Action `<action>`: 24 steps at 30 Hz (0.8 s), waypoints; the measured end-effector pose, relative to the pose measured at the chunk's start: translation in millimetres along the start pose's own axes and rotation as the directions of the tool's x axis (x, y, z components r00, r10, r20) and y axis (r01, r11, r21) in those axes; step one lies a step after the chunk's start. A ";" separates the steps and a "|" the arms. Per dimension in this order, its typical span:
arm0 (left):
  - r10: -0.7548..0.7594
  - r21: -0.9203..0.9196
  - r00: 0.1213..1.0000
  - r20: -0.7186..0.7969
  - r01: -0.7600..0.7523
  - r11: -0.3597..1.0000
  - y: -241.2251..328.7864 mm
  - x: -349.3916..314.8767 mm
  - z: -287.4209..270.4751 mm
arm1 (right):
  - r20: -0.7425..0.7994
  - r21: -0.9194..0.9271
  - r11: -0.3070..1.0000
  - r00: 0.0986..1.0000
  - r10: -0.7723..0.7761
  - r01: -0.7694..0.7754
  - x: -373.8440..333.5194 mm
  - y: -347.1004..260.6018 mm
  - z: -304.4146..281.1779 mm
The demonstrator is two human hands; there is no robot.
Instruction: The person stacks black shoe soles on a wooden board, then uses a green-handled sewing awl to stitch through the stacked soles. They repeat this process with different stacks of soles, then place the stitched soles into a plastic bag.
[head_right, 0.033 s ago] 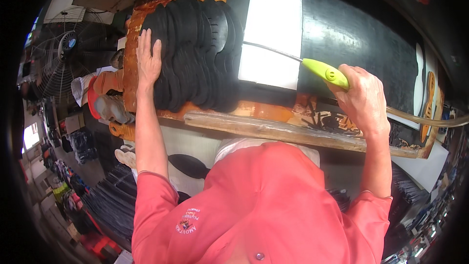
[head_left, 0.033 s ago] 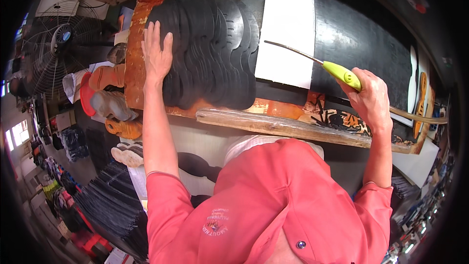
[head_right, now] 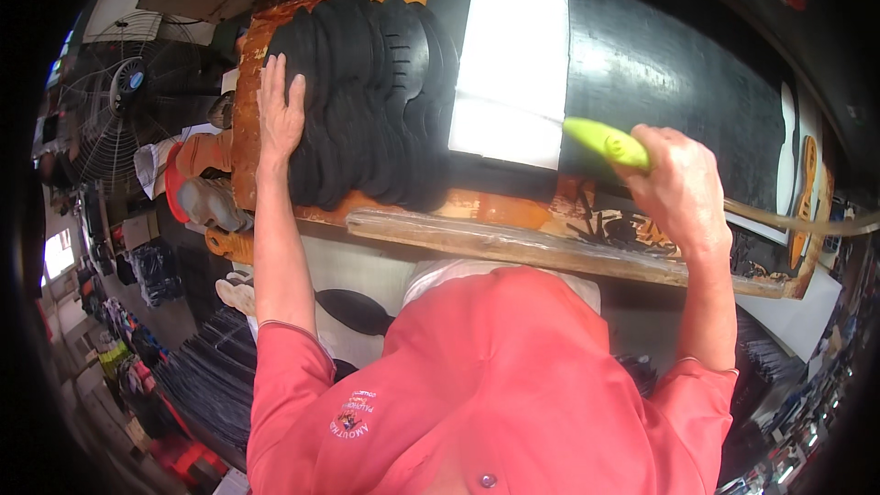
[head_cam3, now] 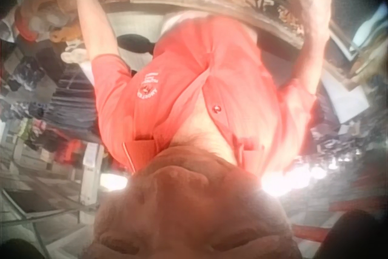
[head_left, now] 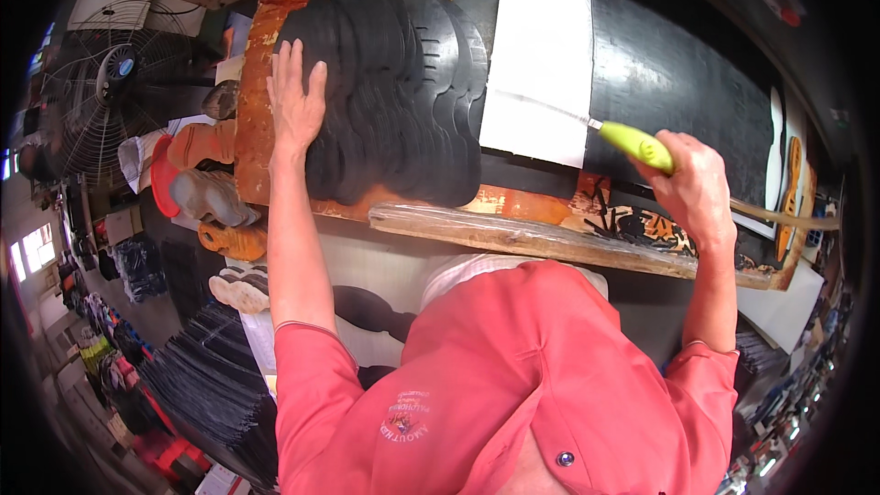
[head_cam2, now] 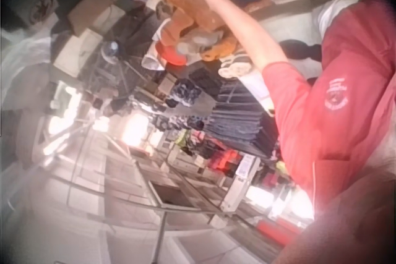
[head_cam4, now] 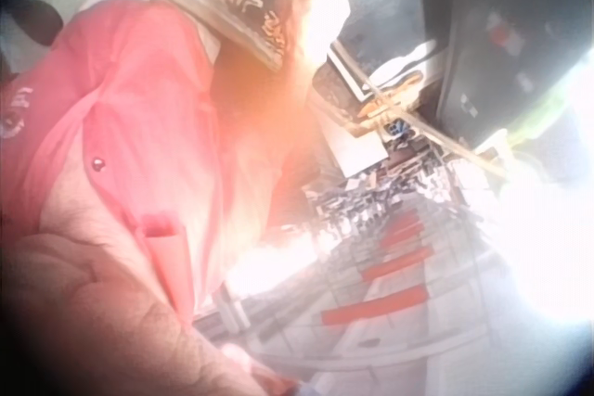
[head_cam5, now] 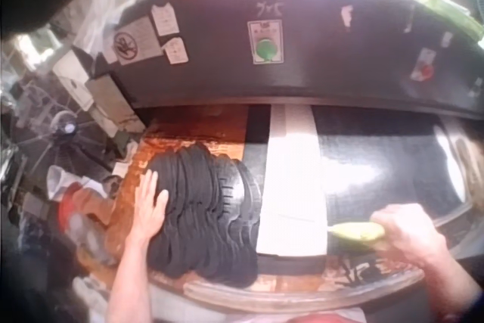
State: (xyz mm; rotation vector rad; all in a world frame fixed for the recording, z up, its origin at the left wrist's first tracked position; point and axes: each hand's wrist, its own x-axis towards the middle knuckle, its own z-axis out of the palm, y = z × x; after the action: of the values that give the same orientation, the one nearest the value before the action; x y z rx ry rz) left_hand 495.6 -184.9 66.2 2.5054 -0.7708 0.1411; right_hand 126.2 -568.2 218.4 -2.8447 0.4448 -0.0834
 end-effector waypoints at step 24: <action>0.002 -0.106 1.000 0.013 0.000 0.994 -31.5 16.8 -7.5 | 0.093 0.114 0.962 0.961 -0.259 0.249 104.1 -94.4 61.6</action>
State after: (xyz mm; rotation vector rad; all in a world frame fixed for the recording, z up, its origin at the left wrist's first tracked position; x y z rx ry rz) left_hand 527.3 -167.2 62.8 2.4078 -0.7651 0.0815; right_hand 258.8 -498.3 185.6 -2.7736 0.0486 -0.0015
